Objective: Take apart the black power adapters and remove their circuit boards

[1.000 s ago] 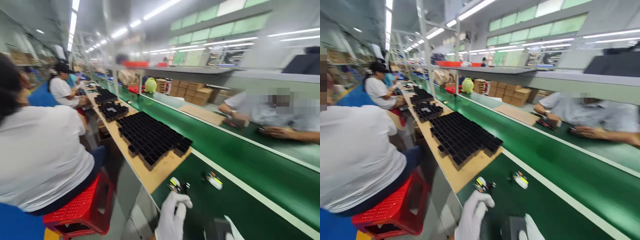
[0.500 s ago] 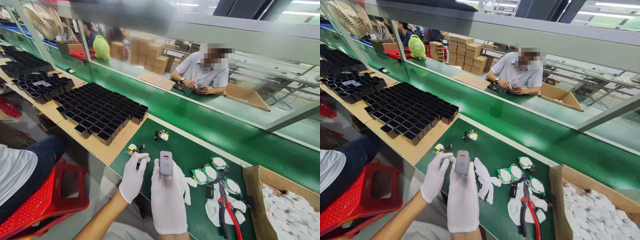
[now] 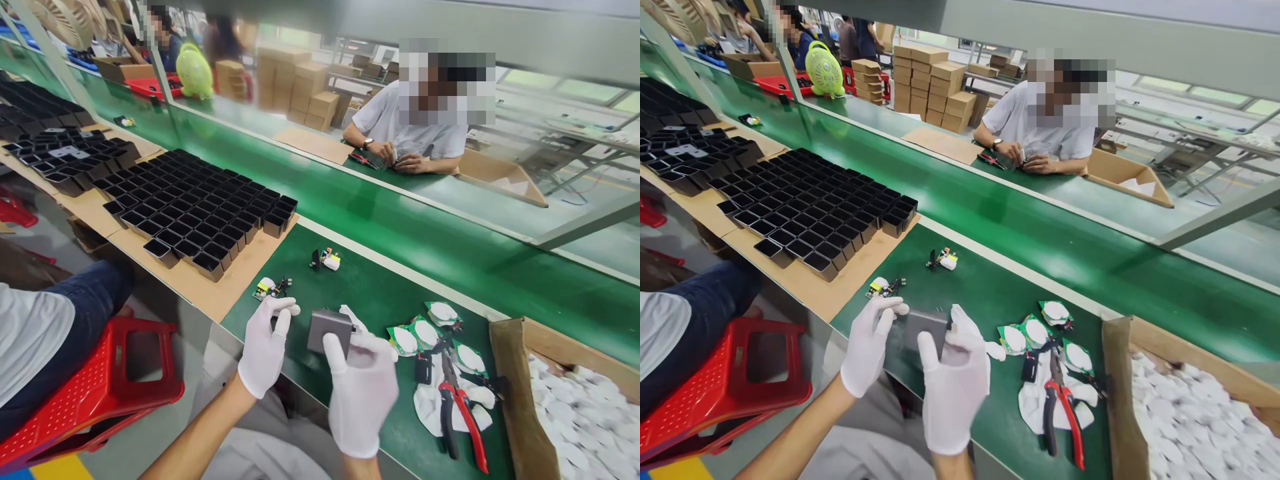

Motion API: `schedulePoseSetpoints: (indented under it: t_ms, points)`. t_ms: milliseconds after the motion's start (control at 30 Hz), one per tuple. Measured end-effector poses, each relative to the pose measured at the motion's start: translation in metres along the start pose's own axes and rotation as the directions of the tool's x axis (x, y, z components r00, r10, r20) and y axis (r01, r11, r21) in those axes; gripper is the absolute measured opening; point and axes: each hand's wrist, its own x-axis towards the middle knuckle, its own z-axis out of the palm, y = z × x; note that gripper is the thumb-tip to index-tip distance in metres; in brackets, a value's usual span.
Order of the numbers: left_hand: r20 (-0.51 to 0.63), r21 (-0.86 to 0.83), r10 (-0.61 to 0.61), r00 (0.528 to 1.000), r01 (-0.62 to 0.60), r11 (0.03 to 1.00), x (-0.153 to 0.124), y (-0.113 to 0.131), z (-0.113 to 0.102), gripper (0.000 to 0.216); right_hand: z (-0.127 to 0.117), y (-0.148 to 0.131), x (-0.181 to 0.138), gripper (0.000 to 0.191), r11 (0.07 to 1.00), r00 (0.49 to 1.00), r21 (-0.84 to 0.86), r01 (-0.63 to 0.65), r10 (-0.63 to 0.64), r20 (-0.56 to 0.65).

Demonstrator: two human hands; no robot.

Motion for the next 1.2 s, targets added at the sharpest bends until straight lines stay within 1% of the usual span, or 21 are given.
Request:
schedulePoseSetpoints:
  t_ms: [33, 67, 100, 133, 167, 233, 300, 367, 467, 533, 600, 667, 733, 767, 867, 933, 1000, 1067, 1100, 1133, 1200]
  points:
    - [-0.014, -0.011, -0.002, 1.0, 0.002, 1.0, 0.0, 0.0, -0.001, 0.029, -0.007, -0.004, 0.005, 0.027, 0.989, 0.993, -0.104, 0.106, -0.11, -0.038]
    - [-0.028, -0.028, -0.004, 1.0, 0.003, 1.0, 0.0, -0.001, -0.001, 0.03, -0.014, -0.007, 0.011, 0.028, 0.945, 0.967, -0.228, 0.234, -0.25, -0.043]
    - [-0.041, -0.05, -0.005, 0.999, 0.003, 0.999, 0.0, -0.002, -0.001, 0.03, -0.019, -0.01, 0.016, 0.029, 0.88, 0.929, -0.328, 0.343, -0.369, -0.018]
    - [-0.054, -0.075, -0.008, 0.998, 0.004, 0.997, 0.0, -0.003, -0.001, 0.03, -0.022, -0.012, 0.02, 0.031, 0.819, 0.894, -0.397, 0.415, -0.447, 0.014]
    - [-0.067, -0.1, -0.012, 0.998, 0.005, 0.995, -0.001, -0.004, -0.001, 0.029, -0.023, -0.012, 0.023, 0.032, 0.777, 0.877, -0.446, 0.444, -0.479, 0.038]
    - [-0.095, -0.145, -0.016, 0.995, 0.002, 0.989, -0.002, -0.007, -0.001, 0.027, -0.017, -0.006, 0.02, 0.024, 0.765, 0.895, -0.487, 0.421, -0.437, 0.089]
    - [-0.134, -0.167, -0.011, 0.991, -0.012, 0.986, -0.003, -0.008, -0.001, 0.027, -0.007, 0.005, 0.007, 0.014, 0.804, 0.935, -0.478, 0.354, -0.314, 0.164]
    - [-0.161, -0.156, 0.001, 0.987, -0.027, 0.987, -0.005, -0.007, -0.003, 0.027, 0.004, 0.017, -0.009, 0.016, 0.833, 0.957, -0.48, 0.275, -0.192, 0.216]
    - [-0.149, -0.104, -0.009, 0.989, -0.006, 0.995, -0.007, -0.004, -0.007, 0.028, 0.01, 0.025, -0.024, 0.013, 0.869, 0.975, -0.466, 0.166, -0.074, 0.209]
    - [-0.121, -0.079, -0.021, 0.992, 0.011, 0.997, -0.008, -0.003, -0.009, 0.03, 0.009, 0.023, -0.023, 0.013, 0.889, 0.984, -0.442, 0.117, -0.042, 0.176]
    - [-0.1, -0.055, -0.011, 0.995, 0.005, 0.998, -0.009, -0.002, -0.01, 0.03, 0.004, 0.016, -0.018, 0.019, 0.937, 0.992, -0.349, 0.018, 0.026, 0.12]
    - [-0.09, -0.03, 0.012, 0.996, -0.015, 0.999, -0.009, -0.003, -0.011, 0.03, -0.002, 0.009, -0.012, 0.028, 0.98, 0.987, -0.146, -0.135, 0.146, 0.07]
    - [-0.085, -0.008, 0.023, 0.996, -0.024, 1.0, -0.01, -0.005, -0.011, 0.03, -0.009, 0.004, -0.009, 0.037, 0.97, 0.969, 0.031, -0.24, 0.238, 0.063]
    - [-0.084, -0.001, 0.02, 0.996, -0.02, 1.0, -0.01, -0.006, -0.01, 0.03, -0.013, 0.004, -0.009, 0.038, 0.965, 0.965, 0.066, -0.256, 0.251, 0.07]
    - [-0.092, 0.023, 0.008, 0.996, -0.006, 1.0, -0.009, -0.009, -0.009, 0.029, -0.025, 0.004, -0.009, 0.032, 0.974, 0.97, 0.026, -0.225, 0.221, 0.098]
    - [-0.099, 0.044, 0.02, 0.995, -0.015, 0.999, -0.01, -0.009, -0.008, 0.029, -0.033, 0.005, -0.008, 0.032, 0.983, 0.976, -0.058, -0.172, 0.178, 0.122]
    - [-0.077, 0.075, 0.05, 0.996, -0.044, 0.996, -0.011, -0.006, -0.007, 0.027, -0.039, 0.003, -0.006, 0.039, 0.975, 0.981, -0.205, -0.081, 0.114, 0.158]
    - [0.015, 0.12, 0.091, 0.996, -0.092, 0.989, -0.012, 0.004, -0.004, 0.024, -0.045, -0.001, -0.002, 0.049, 0.948, 0.975, -0.319, -0.001, 0.072, 0.211]
    - [0.08, 0.139, 0.118, 0.99, -0.128, 0.982, -0.011, 0.012, -0.002, 0.023, -0.048, -0.003, 0.001, 0.051, 0.944, 0.968, -0.33, 0.005, 0.077, 0.237]
    - [0.15, 0.149, 0.147, 0.978, -0.169, 0.974, -0.009, 0.021, 0.002, 0.022, -0.051, -0.004, 0.004, 0.05, 0.954, 0.962, -0.3, -0.022, 0.102, 0.253]
    - [0.269, 0.125, 0.215, 0.939, -0.255, 0.959, -0.002, 0.043, 0.011, 0.027, -0.056, -0.007, 0.011, 0.043, 0.975, 0.952, -0.171, -0.139, 0.179, 0.248]
